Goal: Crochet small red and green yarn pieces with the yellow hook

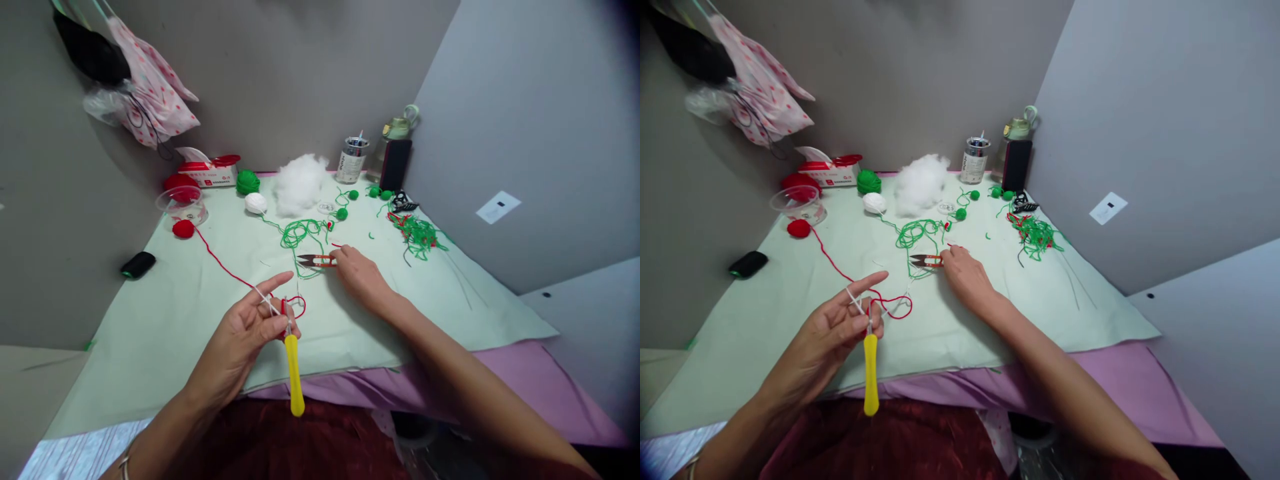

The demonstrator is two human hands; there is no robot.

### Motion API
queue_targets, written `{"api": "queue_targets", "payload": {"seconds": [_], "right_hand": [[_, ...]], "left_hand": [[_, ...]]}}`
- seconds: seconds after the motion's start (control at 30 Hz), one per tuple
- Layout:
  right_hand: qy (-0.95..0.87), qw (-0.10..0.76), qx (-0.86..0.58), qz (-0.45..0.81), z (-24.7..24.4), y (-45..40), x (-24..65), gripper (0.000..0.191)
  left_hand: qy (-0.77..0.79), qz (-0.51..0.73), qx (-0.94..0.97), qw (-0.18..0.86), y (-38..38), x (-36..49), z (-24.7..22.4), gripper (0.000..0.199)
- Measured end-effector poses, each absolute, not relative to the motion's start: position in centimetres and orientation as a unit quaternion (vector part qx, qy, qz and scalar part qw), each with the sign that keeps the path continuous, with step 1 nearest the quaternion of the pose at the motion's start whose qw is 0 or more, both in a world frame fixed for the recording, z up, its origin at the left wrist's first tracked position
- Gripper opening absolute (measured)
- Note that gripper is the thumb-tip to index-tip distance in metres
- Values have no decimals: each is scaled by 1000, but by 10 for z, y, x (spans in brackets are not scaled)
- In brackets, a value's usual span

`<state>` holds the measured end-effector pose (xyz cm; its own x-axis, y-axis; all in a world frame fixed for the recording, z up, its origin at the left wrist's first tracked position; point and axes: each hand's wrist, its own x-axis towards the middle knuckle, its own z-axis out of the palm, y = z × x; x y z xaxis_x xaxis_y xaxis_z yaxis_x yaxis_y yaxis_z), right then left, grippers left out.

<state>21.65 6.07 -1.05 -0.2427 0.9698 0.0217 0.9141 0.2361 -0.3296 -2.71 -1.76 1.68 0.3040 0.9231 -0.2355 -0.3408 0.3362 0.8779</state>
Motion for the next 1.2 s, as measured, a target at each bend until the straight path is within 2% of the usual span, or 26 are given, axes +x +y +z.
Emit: {"api": "queue_targets", "payload": {"seconds": [0.13, 0.2, 0.23, 0.3, 0.37, 0.57, 0.7, 0.8, 0.9, 1.0, 1.2], "right_hand": [[-755, 202, -571, 252, 3, 45, 232, 45], [-625, 341, -507, 485, 4, 33, 235, 38], [-545, 382, -477, 574, 3, 27, 235, 34], [-412, 416, -425, 690, -2, 15, 232, 26], [-352, 419, -383, 745, -9, 7, 228, 22], [-350, 424, -274, 789, -11, 2, 208, 32], [-343, 446, -270, 782, -5, 8, 189, 29], [-331, 447, -292, 778, -10, 9, 171, 15], [-387, 401, -312, 769, -19, 8, 161, 31], [-403, 416, -352, 735, -22, 7, 163, 42], [-389, 490, -369, 687, -8, 1, 184, 40]], "left_hand": [[369, 427, 359, 744, -24, -27, 19, 59], [347, 419, 348, 764, -26, -27, 19, 57], [341, 418, 341, 770, -27, -27, 20, 56], [342, 421, 329, 773, -25, -27, 20, 51], [350, 428, 320, 769, -21, -28, 19, 48], [325, 428, 296, 790, -11, -24, 13, 44], [327, 425, 301, 789, -13, -18, 14, 44], [331, 422, 306, 786, -15, -15, 18, 43], [358, 417, 319, 772, -16, -17, 20, 42], [394, 432, 338, 738, -15, -22, 19, 43], [455, 490, 339, 662, -11, -24, 14, 37]]}}
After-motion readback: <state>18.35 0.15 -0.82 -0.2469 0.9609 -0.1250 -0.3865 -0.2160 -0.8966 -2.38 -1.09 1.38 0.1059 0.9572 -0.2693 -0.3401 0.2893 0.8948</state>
